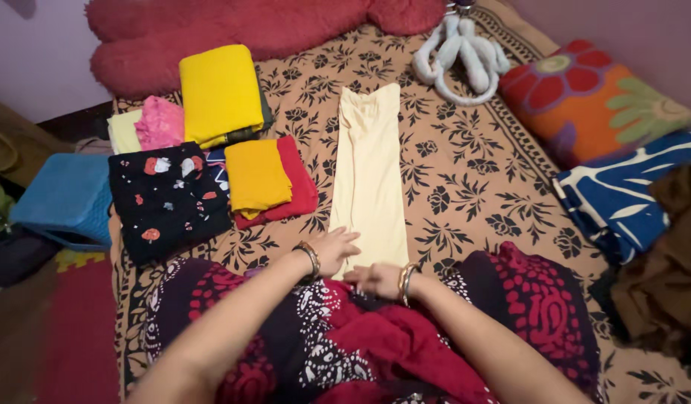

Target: The person folds a yellow shirt and a brown garment by hand while sitting on the floor. The person first spreads the yellow shirt flat, folds the sleeves and sides toward the center, and then folds it into a square before laying out and folding the brown piece of clothing.

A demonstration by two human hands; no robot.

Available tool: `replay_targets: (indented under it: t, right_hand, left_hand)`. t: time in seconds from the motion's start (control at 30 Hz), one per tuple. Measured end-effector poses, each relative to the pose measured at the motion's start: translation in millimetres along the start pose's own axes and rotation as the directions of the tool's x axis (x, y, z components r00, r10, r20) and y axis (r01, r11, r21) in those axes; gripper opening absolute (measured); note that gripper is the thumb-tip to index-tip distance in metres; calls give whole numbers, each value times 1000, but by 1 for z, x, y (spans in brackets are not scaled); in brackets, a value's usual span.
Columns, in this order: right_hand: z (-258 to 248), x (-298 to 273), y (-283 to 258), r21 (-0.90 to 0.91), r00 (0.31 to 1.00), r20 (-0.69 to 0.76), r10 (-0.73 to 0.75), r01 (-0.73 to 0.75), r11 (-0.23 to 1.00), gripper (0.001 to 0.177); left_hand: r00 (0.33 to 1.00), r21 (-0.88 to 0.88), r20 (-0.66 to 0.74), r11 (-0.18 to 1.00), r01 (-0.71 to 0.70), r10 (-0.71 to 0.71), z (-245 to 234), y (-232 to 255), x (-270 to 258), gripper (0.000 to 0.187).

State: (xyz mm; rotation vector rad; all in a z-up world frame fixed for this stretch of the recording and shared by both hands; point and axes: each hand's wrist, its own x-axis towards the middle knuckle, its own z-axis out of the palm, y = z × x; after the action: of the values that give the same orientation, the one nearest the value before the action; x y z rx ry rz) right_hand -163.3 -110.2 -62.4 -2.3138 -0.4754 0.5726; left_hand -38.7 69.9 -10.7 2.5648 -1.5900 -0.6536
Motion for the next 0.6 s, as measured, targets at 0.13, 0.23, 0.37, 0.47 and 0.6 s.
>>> replay_targets:
  t: [0.13,0.23,0.37,0.47,0.6]
  right_hand:
    - [-27,2,36,319,736,-571,365,-211,924,28]
    - [-32,-6,57,589,453,-545,705,-391,707,41]
    - [-26,-9,80,717,462,-369,806,-410,563,49]
    - [-20,-3,96,771,516,-273,812,-388,505,47]
    - [-10,5,117,875,715,14,699,-347,337,38]
  left_hand:
    - [826,-396,-346,867,302,-446,21,-12,15,51]
    - [742,-476,-183,718,507,-645,26,-21,12,68]
    - [669,-710,86,426,561,-738,42,-29,12,69]
    - [682,-745,170,360,561,-711,57,-38,21,62]
    - [764,-879,223,214,426,-605,88,-60,45,32]
